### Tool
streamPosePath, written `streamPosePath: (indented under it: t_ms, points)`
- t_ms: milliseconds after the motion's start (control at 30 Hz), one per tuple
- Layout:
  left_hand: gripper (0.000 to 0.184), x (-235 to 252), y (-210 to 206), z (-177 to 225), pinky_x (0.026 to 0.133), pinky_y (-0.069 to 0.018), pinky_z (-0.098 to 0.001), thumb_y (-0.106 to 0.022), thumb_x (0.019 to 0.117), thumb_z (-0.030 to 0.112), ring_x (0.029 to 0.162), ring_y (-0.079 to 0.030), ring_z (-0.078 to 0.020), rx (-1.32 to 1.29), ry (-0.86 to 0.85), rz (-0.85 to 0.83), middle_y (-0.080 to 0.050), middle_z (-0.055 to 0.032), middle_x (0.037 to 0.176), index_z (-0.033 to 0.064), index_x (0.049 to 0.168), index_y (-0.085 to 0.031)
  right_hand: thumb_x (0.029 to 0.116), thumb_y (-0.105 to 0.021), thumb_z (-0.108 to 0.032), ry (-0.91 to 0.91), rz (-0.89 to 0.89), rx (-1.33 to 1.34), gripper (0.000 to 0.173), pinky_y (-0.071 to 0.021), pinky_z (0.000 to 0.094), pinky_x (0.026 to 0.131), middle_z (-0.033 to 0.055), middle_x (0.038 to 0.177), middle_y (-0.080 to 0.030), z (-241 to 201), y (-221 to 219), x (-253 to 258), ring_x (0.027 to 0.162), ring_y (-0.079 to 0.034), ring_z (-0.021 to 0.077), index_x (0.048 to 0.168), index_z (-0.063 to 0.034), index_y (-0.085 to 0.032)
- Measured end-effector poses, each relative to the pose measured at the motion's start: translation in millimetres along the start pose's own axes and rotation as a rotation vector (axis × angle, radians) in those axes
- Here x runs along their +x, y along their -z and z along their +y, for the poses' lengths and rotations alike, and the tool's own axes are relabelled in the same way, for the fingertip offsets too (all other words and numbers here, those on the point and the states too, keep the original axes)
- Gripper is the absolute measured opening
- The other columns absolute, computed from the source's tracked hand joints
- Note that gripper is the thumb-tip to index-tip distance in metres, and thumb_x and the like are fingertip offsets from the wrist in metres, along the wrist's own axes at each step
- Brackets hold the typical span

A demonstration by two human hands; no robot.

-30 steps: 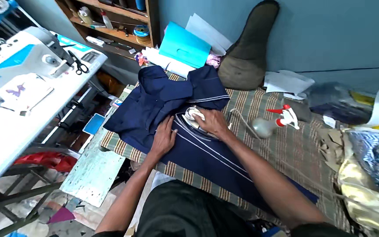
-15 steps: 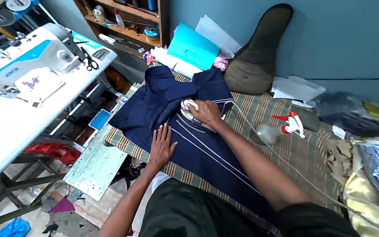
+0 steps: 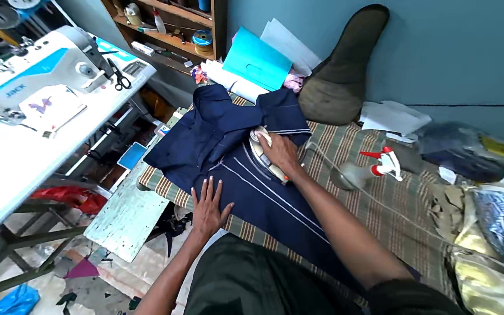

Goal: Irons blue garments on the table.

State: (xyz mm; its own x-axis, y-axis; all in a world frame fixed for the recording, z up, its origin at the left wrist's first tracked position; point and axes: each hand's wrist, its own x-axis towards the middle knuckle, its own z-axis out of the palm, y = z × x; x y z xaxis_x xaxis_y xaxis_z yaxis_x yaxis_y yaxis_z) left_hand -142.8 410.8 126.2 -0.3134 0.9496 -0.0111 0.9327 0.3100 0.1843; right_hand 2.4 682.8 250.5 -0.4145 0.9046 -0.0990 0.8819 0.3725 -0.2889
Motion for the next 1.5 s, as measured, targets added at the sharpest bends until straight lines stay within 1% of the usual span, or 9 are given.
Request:
streamPosePath:
  t_ms: [167,300,400,633,800,933,1267,1400,1500]
  points:
    - [0.098,-16.7,-3.2,-3.8,0.125,-0.0123,-0.0651,-0.032,0.0883,0.086,0.157,-0.022,-0.0311,-0.03,0.075,0.049,-0.026,-0.0116,0.169,0.02,0.161,-0.037,0.1001,-0.033,-0.069,-0.004,0.058,-0.117,0.07,-0.0516,0.0603,0.061,0.0184,0.077,-0.068,42.3,2.2,-40.5,0.076,-0.07,0.0415,0.096,-0.0087,-0.068]
    - [0.098,-15.6,-10.1,-4.4,0.125,-0.011,-0.0656,-0.033,0.0878,0.086,0.157,-0.023,-0.0311,-0.053,0.068,0.121,-0.027,-0.0112,0.169,0.0198,0.16,-0.039,0.1021,-0.04,-0.065,-0.048,-0.138,0.162,0.069,-0.0523,0.0631,0.071,0.0207,0.085,-0.067,67.9,21.8,-17.9,0.083,-0.068,0.0394,0.098,-0.003,-0.068]
    - [0.096,-13.5,-17.1,-7.3,0.124,-0.013,-0.0658,-0.035,0.0879,0.085,0.155,-0.028,-0.0314,-0.069,0.059,0.203,-0.034,-0.0111,0.166,0.0192,0.157,-0.045,0.1017,-0.052,-0.059,-0.072,-0.237,0.347,0.058,-0.0532,0.0577,0.069,0.0178,0.082,-0.064,43.2,30.8,-50.2,0.074,-0.064,0.0341,0.102,-0.0023,-0.066]
    - [0.084,-24.1,-18.8,-16.8,0.124,-0.017,-0.0627,-0.041,0.0921,0.076,0.152,-0.036,-0.0299,-0.156,-0.015,0.263,-0.043,-0.0108,0.161,0.0181,0.152,-0.053,0.1021,-0.052,-0.055,-0.124,-0.19,0.311,0.052,-0.054,0.0565,0.076,0.0143,0.084,-0.068,-30.6,-9.7,-129.3,0.084,-0.069,0.0324,0.097,-0.0067,-0.07]
    - [0.068,-36.9,-24.3,-37.8,0.123,-0.0225,-0.0595,-0.046,0.0973,0.065,0.149,-0.04,-0.0304,-0.259,-0.089,0.295,-0.048,-0.011,0.157,0.0173,0.145,-0.06,0.1059,-0.046,-0.055,-0.333,-0.284,0.805,0.055,-0.059,0.043,0.056,0.0118,0.07,-0.062,-79.9,-32.8,-102.7,0.055,-0.064,0.0239,0.119,-0.0027,-0.06]
    - [0.056,-37.2,-32.3,-45.0,0.123,-0.0235,-0.0584,-0.047,0.1002,0.054,0.148,-0.041,-0.0296,-0.349,-0.141,0.339,-0.052,-0.0111,0.153,0.0154,0.136,-0.065,0.1019,-0.045,-0.065,-0.473,-0.239,1.098,0.056,-0.0461,0.0319,0.041,0.0028,0.063,-0.047,-103.5,-27.5,-80.3,0.043,-0.046,0.0154,0.125,-0.014,-0.053]
    - [0.051,-28.0,-7.1,-41.2,0.118,-0.0293,-0.0593,-0.035,0.1051,0.046,0.137,-0.052,-0.0318,-0.578,-0.176,0.428,-0.064,-0.0141,0.136,0.0105,0.109,-0.071,0.1057,-0.045,-0.055,-0.468,-0.148,1.022,0.052,-0.0466,0.0343,0.042,0.0056,0.065,-0.049,-103.1,-37.5,-60.4,0.044,-0.046,0.0167,0.122,-0.0066,-0.056]
    - [0.062,35.1,46.2,7.1,0.118,-0.04,-0.0484,-0.022,0.108,0.037,0.138,-0.051,-0.0299,-1.001,-0.198,0.305,-0.055,-0.0236,0.144,-0.0092,0.136,-0.052,0.1058,-0.046,-0.053,-0.443,-0.195,0.793,0.054,-0.0535,0.0428,0.05,0.0146,0.079,-0.061,-79.5,-27.0,-66.2,0.053,-0.058,0.0242,0.127,-0.0046,-0.057]
    - [0.071,109.3,47.8,52.5,0.115,-0.0458,-0.0469,-0.01,0.1088,0.045,0.133,-0.058,-0.0252,-1.197,-0.181,0.113,-0.058,-0.0202,0.143,-0.0064,0.149,-0.039,0.1045,-0.045,-0.056,-0.452,-0.169,0.601,0.057,-0.0566,0.0548,0.07,0.0192,0.098,-0.068,-53.1,-19.5,-95.3,0.079,-0.068,0.0325,0.124,-0.005,-0.061]
